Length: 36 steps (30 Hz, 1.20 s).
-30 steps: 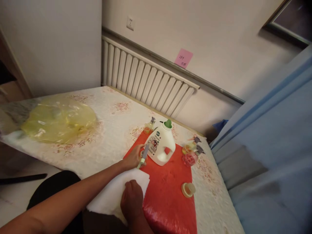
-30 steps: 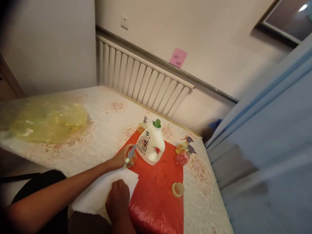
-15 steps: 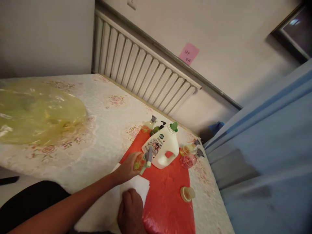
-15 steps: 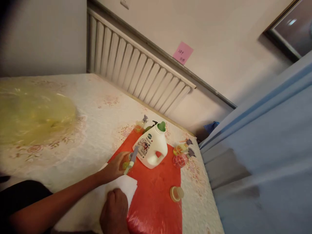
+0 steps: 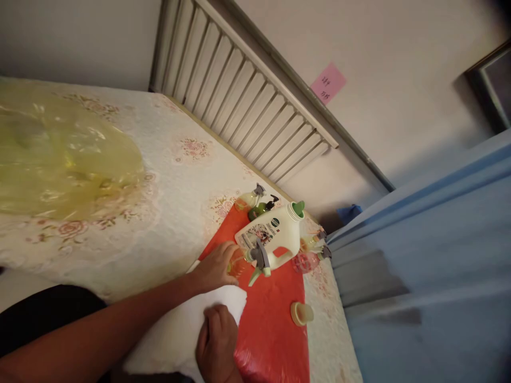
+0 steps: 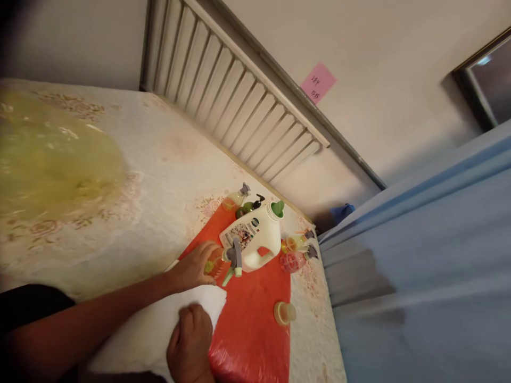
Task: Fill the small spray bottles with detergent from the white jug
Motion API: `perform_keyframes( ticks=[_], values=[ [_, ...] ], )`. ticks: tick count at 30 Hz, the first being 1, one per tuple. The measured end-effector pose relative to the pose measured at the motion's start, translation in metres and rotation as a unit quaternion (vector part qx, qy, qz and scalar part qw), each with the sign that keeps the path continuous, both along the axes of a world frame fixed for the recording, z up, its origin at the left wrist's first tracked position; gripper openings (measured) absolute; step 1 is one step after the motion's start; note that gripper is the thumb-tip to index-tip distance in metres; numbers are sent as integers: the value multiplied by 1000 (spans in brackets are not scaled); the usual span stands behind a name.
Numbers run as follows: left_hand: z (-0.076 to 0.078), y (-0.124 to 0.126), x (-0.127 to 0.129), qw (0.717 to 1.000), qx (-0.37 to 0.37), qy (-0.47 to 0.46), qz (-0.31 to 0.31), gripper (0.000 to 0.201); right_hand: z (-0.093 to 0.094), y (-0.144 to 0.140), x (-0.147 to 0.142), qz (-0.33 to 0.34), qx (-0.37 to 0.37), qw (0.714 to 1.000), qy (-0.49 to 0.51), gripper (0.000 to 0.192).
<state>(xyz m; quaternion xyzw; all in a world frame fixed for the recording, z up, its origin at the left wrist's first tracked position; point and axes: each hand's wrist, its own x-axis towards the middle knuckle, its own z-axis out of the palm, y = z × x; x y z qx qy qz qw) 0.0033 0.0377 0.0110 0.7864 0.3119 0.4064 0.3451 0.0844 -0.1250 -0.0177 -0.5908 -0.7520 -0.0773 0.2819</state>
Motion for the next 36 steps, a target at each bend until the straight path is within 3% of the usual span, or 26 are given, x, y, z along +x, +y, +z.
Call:
perform_keyframes(
  ticks=[4, 9, 12, 14, 19, 26, 29, 31, 34, 36],
  values=[
    [0, -2, -2, 999, -28, 0, -23, 79, 37, -4, -5, 10, -48, 997, 56, 31],
    [3, -2, -6, 998, -36, -9, -45, 78, 124, 9, 6, -59, 100, 989, 92, 13],
    [4, -3, -6, 998, -50, -16, -46, 76, 167, 38, 25, -125, 135, 979, 90, 21],
    [5, -4, -6, 997, -62, -13, -40, 75, 182, 59, 38, -142, 90, 982, 88, 38],
    [6, -4, -4, 998, -51, -6, -27, 72, 188, 89, 58, -64, -154, 970, 178, 37],
    [8, -4, -6, 998, -44, -4, -43, 65, 196, 97, 72, 0, -205, 966, 160, 39],
    [7, -4, -5, 998, -48, -14, -45, 66, 200, 94, 79, 4, -152, 984, 96, 39],
    [4, -3, -4, 997, -55, -22, -40, 69, 199, 85, 79, -41, -50, 997, 52, 39],
    [2, -3, -3, 997, -60, -30, -39, 69, 184, 65, 70, -132, 86, 985, 70, 28],
    [4, -3, -3, 997, -60, -33, -39, 67, 166, 55, 61, -148, 64, 981, 105, 25]
  ],
)
